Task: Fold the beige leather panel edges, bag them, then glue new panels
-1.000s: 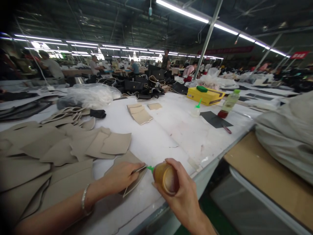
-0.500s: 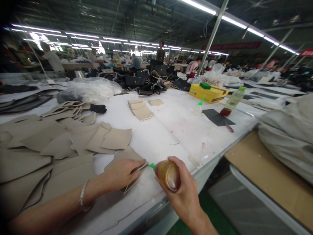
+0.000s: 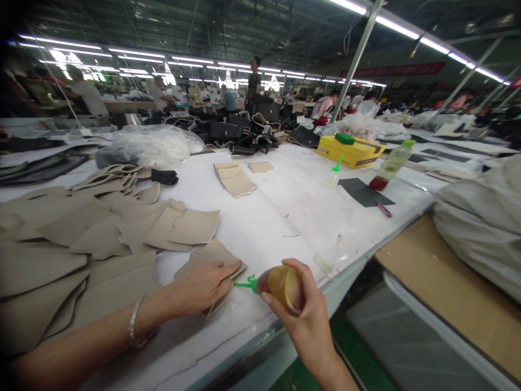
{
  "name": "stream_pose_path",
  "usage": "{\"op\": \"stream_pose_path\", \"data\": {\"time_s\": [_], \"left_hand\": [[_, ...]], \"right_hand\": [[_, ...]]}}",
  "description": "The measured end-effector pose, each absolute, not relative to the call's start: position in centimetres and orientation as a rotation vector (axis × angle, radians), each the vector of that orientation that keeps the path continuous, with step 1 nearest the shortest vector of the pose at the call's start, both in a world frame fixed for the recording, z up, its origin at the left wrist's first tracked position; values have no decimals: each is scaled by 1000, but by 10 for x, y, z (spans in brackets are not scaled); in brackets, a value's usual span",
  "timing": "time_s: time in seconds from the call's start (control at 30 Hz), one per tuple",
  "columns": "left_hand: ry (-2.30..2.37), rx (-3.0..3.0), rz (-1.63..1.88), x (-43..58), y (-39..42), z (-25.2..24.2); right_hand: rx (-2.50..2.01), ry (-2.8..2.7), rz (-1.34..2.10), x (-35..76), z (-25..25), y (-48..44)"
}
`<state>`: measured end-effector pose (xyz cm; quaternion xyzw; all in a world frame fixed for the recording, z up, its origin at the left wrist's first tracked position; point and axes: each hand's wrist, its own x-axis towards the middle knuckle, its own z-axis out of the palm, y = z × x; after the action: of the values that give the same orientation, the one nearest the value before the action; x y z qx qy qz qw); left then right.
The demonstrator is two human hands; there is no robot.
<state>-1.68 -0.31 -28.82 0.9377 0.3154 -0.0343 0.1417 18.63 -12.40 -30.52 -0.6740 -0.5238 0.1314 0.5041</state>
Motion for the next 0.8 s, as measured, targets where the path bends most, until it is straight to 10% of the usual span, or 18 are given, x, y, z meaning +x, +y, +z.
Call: {"op": "stream_pose_path", "data": {"time_s": [0.8], "left_hand": [[937, 2670, -140, -20, -6, -286]], "right_hand": [[-1550, -1125, 580, 171, -313, -139]]}}
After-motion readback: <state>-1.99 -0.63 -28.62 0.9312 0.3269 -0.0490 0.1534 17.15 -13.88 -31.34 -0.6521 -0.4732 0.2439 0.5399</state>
